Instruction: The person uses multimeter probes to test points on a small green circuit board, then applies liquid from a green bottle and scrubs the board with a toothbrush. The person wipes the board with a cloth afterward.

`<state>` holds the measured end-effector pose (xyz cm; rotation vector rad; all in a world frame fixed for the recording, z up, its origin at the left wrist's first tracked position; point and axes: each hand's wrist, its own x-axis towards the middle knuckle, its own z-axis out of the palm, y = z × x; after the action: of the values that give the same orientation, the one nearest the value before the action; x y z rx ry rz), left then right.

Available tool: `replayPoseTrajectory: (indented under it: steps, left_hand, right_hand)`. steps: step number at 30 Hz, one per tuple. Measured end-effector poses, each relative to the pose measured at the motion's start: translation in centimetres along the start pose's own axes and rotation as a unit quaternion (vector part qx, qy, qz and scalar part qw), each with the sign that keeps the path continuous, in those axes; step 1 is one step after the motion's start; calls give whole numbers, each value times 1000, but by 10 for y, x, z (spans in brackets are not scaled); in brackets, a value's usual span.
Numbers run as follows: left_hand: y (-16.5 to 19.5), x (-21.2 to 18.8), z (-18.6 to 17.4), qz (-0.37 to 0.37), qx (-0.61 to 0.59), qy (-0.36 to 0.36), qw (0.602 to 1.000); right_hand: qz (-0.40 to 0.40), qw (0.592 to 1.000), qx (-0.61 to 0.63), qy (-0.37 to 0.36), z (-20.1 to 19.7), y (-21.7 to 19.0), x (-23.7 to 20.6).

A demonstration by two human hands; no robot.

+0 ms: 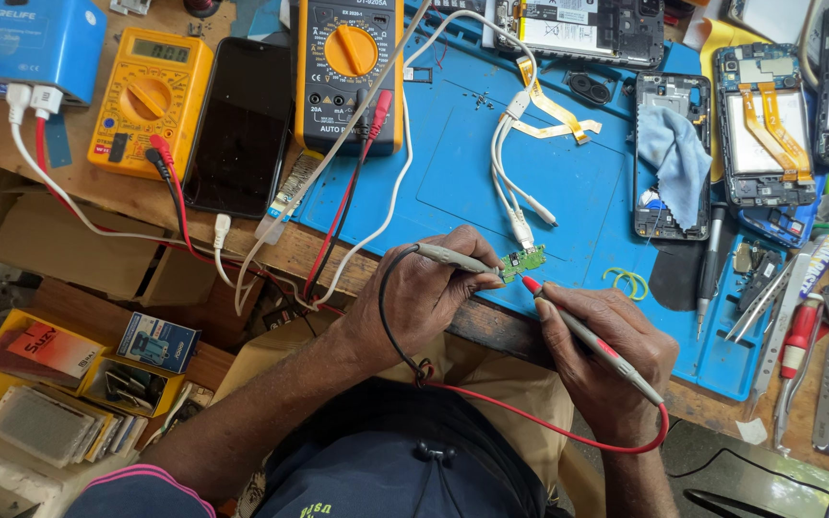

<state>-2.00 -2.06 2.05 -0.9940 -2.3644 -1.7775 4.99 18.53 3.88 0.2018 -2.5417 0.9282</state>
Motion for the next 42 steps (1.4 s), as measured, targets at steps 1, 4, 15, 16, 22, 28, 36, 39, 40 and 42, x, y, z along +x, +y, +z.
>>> replayPoseTrajectory:
  steps: [1,4,15,16,22,28,36,39,40,42]
  left_hand:
    - [-1,-1,1,3,-5,1,1000]
    - [-4,-4,3,-9,-3,6,1000]
    - [-6,0,9,-64,-36,18,997]
    - [-5,0,8,-53,-30,25,998]
    - [-6,-1,8,-32,-14,34,999]
    - [-10,1,10,-45,-21,23,999]
    - [-9,-4,8,-87,-20,-6,996]
    - [-7,-7,5,-45,-57,11,997]
    - [-6,-6,4,-31,-45,12,998]
    - [-4,-4,3,-5,-19,17,1000]
  right_hand:
    - [-1,1000,1,0,0,-1,0]
    - [-4,1000,-3,1,-2,-1,-3]
    - [-10,998,12,65,74,157,-38]
    - [-19,998,20,62,83,180,-43]
    - [-60,997,7,52,113,268,-71]
    - [-19,999,38,9,88,201,-32]
    - [37,999,2,-7,0,19,-17]
    - [5,1000,12,6,-1,0,-5]
    - [5,1000,13,7,0,-3,-3]
    - [5,1000,17,6,1,-5,2]
